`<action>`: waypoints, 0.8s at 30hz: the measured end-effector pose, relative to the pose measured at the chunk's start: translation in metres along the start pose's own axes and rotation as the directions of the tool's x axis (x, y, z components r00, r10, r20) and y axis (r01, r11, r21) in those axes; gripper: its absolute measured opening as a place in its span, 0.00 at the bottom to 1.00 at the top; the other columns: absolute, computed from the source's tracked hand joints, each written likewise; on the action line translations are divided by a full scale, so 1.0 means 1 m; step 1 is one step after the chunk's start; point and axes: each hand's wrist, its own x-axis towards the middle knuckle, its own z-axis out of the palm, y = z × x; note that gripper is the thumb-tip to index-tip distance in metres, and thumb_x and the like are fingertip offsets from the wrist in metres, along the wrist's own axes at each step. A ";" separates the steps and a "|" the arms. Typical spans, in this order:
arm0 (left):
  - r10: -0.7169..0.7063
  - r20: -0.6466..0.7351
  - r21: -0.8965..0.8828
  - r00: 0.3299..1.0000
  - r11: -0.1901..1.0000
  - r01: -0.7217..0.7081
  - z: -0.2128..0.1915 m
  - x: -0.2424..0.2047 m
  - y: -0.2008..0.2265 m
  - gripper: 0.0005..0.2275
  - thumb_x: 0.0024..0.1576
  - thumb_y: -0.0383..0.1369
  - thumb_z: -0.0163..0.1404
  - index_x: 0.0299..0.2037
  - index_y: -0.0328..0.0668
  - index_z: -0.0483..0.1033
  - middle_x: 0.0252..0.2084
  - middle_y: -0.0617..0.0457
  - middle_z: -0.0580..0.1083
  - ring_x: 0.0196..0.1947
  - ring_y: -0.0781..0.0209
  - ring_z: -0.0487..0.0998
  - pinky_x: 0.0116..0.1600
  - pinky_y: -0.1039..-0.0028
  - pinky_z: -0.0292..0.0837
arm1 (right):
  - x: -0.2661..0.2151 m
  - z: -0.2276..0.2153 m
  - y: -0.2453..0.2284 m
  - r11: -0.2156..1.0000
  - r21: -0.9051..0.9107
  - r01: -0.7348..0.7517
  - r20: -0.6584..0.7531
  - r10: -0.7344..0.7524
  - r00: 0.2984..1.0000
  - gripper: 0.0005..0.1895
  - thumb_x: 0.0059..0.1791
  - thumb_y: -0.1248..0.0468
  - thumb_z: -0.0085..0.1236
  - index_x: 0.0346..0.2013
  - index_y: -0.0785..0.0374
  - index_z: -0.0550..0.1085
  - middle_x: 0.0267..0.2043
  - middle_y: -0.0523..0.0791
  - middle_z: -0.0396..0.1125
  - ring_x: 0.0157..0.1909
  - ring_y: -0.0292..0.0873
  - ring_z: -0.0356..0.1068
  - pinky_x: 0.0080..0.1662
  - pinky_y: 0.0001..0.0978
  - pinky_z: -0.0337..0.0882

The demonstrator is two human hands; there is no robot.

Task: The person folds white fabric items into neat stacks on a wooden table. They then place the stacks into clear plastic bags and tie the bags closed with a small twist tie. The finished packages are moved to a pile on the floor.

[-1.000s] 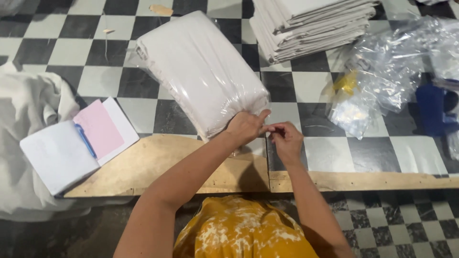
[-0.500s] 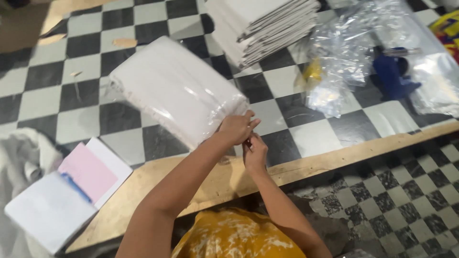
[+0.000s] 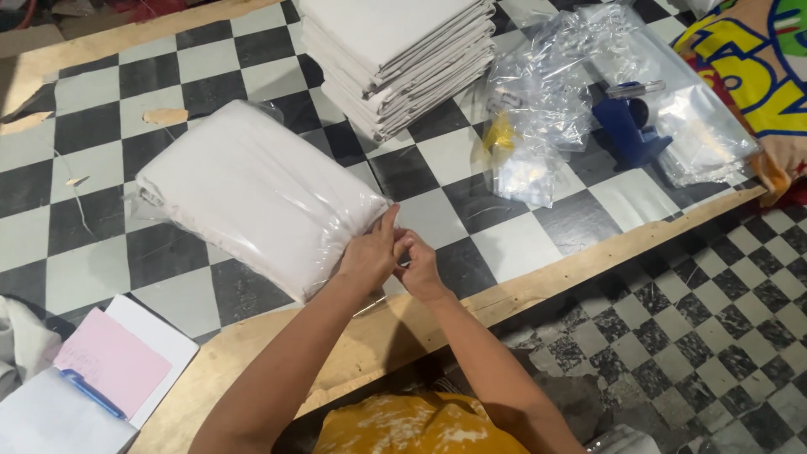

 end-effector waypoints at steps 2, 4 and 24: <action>-0.050 0.058 0.078 0.997 0.996 0.045 0.005 -0.003 -0.003 0.33 0.65 0.53 0.36 0.74 0.42 0.43 0.57 0.37 0.72 0.45 0.38 0.79 0.46 0.54 0.75 | -0.003 0.004 0.013 0.886 0.393 -0.248 0.058 0.246 0.968 0.08 0.49 0.68 0.59 0.38 0.66 0.69 0.43 0.47 0.67 0.43 0.43 0.68 0.36 0.31 0.73; -0.096 0.062 0.116 0.993 0.989 0.089 0.008 -0.007 -0.003 0.33 0.65 0.53 0.36 0.74 0.44 0.42 0.59 0.38 0.70 0.46 0.38 0.79 0.47 0.54 0.75 | -0.003 0.011 0.023 0.310 0.832 -0.460 0.241 0.545 0.803 0.15 0.58 0.57 0.49 0.43 0.69 0.72 0.39 0.47 0.66 0.38 0.41 0.66 0.35 0.29 0.69; -0.069 -0.323 0.131 0.944 0.985 0.117 0.040 -0.025 -0.004 0.24 0.62 0.44 0.48 0.65 0.43 0.60 0.47 0.41 0.75 0.30 0.41 0.79 0.36 0.57 0.75 | 0.027 -0.017 -0.014 0.939 -0.182 0.291 0.262 -0.239 0.935 0.06 0.44 0.77 0.56 0.34 0.67 0.71 0.40 0.52 0.68 0.41 0.56 0.70 0.41 0.44 0.71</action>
